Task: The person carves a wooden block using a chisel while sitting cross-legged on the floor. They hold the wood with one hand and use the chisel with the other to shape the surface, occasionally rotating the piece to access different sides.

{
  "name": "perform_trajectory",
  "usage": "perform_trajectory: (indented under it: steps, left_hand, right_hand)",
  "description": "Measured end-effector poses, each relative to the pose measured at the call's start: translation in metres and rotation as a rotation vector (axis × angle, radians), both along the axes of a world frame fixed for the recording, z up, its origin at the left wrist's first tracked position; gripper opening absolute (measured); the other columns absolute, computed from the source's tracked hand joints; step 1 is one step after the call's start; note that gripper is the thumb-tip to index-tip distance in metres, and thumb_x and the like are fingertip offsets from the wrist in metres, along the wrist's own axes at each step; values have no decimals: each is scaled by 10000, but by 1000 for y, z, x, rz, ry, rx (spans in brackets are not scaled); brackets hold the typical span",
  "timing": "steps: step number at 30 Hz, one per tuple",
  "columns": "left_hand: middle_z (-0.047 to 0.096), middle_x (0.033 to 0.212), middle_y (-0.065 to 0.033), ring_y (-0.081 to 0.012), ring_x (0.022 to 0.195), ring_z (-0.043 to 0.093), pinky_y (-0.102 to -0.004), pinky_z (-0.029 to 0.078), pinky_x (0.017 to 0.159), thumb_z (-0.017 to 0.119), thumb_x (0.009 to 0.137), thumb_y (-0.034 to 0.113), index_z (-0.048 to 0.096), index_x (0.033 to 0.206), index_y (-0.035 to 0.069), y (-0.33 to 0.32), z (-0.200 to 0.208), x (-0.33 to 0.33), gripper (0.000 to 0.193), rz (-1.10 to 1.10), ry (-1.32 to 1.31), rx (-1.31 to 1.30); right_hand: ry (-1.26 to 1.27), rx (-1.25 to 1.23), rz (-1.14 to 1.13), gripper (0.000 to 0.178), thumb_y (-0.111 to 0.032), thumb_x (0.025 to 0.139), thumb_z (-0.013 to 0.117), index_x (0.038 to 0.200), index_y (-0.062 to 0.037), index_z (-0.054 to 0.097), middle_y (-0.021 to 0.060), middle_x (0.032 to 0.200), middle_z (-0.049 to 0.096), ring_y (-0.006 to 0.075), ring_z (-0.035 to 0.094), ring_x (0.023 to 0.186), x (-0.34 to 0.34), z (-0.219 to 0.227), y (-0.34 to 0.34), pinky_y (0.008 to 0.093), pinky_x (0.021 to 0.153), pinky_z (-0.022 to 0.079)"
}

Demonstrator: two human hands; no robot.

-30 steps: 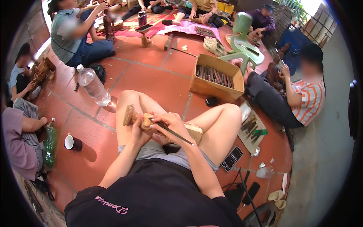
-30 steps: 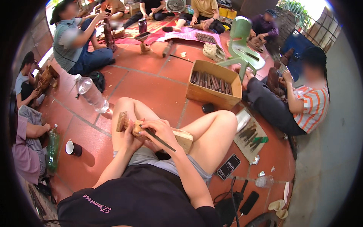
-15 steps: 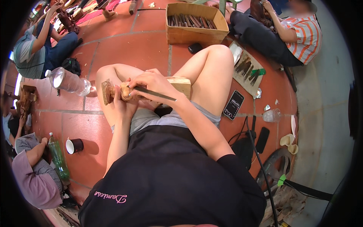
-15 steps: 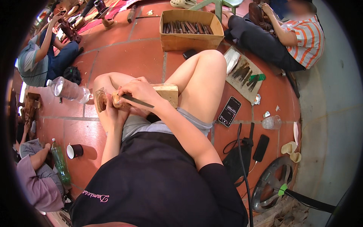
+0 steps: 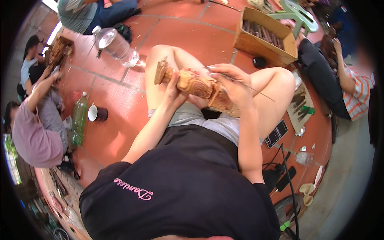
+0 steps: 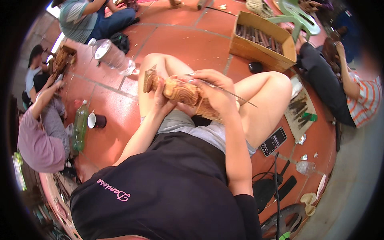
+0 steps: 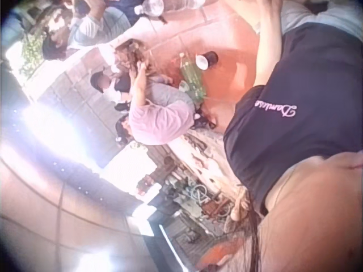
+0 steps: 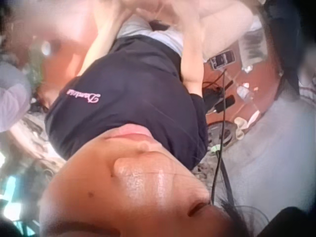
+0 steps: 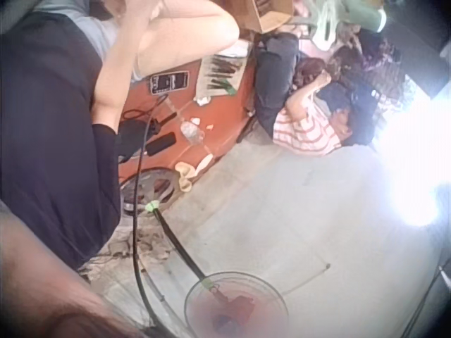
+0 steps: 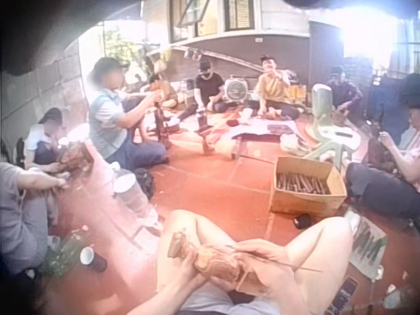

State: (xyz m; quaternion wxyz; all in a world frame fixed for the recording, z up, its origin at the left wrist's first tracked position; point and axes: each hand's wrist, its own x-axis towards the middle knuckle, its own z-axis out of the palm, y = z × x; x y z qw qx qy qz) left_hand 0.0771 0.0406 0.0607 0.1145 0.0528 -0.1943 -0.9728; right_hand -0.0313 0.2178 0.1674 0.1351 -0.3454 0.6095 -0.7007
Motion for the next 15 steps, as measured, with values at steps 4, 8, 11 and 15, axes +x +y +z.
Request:
perform_trajectory:
  steps: [4,8,11,15]
  left_hand:
    - [565,1259,-212,-309,1209,534,-470,413,1055,570,934,469,515,1239,47,2,7,1,524,-5,35,-34]
    - [567,1260,-205,-308,1211,533,-469,413,1054,559,942,461,518,1228,47,-2,2,-1,504,-18,77,-75]
    - [569,1262,-196,-310,1208,536,-467,414,1052,550,950,447,518,1225,49,-2,2,1,485,-17,101,-74]
    - [572,1263,-176,-301,1216,530,-459,412,1053,551,957,411,518,1220,54,-4,-1,0,444,-36,132,-58]
  right_hand:
    - [-276,-43,112,139,-10,839,715,973,23,694,67,972,698,119,651,892,5,6,-2,256,804,529]
    - [-330,13,138,131,-23,838,723,956,24,689,54,950,700,106,646,890,7,2,-8,247,798,523]
    - [-152,128,94,131,-35,816,734,932,16,698,54,920,700,111,640,874,8,4,-12,260,789,504]
    - [54,265,95,138,-20,808,718,939,17,696,62,942,695,130,640,893,7,11,-13,273,810,497]
